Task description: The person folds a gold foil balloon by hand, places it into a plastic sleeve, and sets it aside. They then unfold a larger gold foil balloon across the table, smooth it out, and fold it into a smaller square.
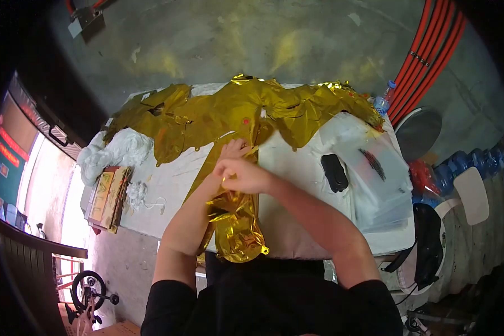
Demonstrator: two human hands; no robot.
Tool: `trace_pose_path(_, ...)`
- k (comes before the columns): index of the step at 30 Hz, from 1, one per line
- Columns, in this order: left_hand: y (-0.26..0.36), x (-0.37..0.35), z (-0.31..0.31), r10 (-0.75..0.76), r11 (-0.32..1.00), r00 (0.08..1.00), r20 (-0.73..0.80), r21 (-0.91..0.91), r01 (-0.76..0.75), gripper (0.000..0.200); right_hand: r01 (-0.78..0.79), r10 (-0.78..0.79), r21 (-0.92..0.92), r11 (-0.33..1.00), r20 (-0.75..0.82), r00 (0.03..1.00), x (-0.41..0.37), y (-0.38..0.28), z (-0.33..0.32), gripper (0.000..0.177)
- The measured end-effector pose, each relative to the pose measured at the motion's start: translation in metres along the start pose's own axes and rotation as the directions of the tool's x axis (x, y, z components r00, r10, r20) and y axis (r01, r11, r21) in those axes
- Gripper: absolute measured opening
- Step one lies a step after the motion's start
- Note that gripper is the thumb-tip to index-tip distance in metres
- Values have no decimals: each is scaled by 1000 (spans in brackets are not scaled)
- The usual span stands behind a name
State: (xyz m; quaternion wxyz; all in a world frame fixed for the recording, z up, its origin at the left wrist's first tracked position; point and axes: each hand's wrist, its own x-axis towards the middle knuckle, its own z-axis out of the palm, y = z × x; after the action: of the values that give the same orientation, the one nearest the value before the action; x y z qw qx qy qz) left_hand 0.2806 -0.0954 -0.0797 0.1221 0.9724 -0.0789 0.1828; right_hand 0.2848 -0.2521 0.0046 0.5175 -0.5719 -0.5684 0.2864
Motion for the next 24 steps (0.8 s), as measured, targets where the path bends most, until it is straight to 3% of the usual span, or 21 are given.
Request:
trace_pose_path(2, -5, 1, -9, 38, 991, 993, 112, -131, -23, 40, -13, 12, 100, 995, 19, 1000, -1, -10, 3, 20)
trace_pose_path(3, 3, -5, -5, 25, 999, 999, -20, -44, -26, 36, -76, 86, 279, 957, -24, 996, -10, -15, -4, 22)
trace_pose_path(4, 7, -4, -8, 18, 999, 1000, -19, -44, -19, 36, -129, 169, 450, 884, -51, 984, -18, -19, -11, 25)
trace_pose_path(6, 19, -1, -17, -77, 996, 994, 77, 54, 73, 30, -199, 262, 310, 930, -175, 949, -31, 11, -35, 29)
trace_pose_path(7, 24, -1, -17, -49, 998, 999, 5, 37, 49, 28, -203, 265, 309, 929, -175, 948, -36, 22, -38, 29)
trace_pose_path(8, 23, 0, -16, -48, 998, 999, 4, 34, 48, 28, -263, 199, -176, 949, -313, 929, -40, 30, -41, 31)
trace_pose_path(9, 22, 1, -15, -65, 997, 997, 35, 47, 63, 26, -325, 73, -607, 726, -401, 913, -43, 38, -42, 33)
trace_pose_path(10, 19, 1, -13, -82, 995, 994, 67, 62, 78, 25, -327, 75, -606, 725, -403, 912, -43, 49, -39, 33)
trace_pose_path(12, 10, -1, -5, -53, 995, 998, 36, 85, 50, 21, -197, -193, -778, 596, -377, 906, -37, 66, -29, 44)
trace_pose_path(13, 5, -3, 1, -24, 994, 1000, 8, 109, 23, 18, -267, 3, -696, 667, -355, 935, -33, 60, -25, 60)
trace_pose_path(14, -3, -3, 7, -23, 994, 1000, 14, 109, 22, 18, -270, 6, -692, 670, -359, 933, -30, 63, -16, 60)
trace_pose_path(16, -10, 2, 8, -93, 996, 982, 163, 25, 90, 15, -346, -10, -762, 547, -419, 908, -27, 65, 3, 70)
trace_pose_path(17, -6, 0, 5, -95, 995, 981, 167, 24, 92, 15, -348, 47, -736, 580, -396, 917, -28, 62, 6, 76)
trace_pose_path(18, -1, -2, 2, -172, 978, 980, 101, -98, 182, 15, -348, 51, -734, 583, -394, 917, -31, 60, 11, 76)
trace_pose_path(19, 7, -3, -7, -256, 939, 966, 45, -224, 259, 17, -319, 21, -779, 540, -366, 930, -35, 54, 18, 77)
trace_pose_path(20, 9, -4, -11, -258, 938, 965, 50, -226, 263, 17, -291, -6, -820, 493, -337, 941, -40, 49, 24, 78)
trace_pose_path(22, 12, -3, -16, -338, 895, 936, 101, -275, 352, 24, -276, -3, -825, 493, -319, 948, -51, 39, 36, 80)
trace_pose_path(24, 14, -2, -19, -338, 892, 935, 103, -280, 353, 26, -205, 122, -790, 578, -165, 979, -66, 25, 49, 80)
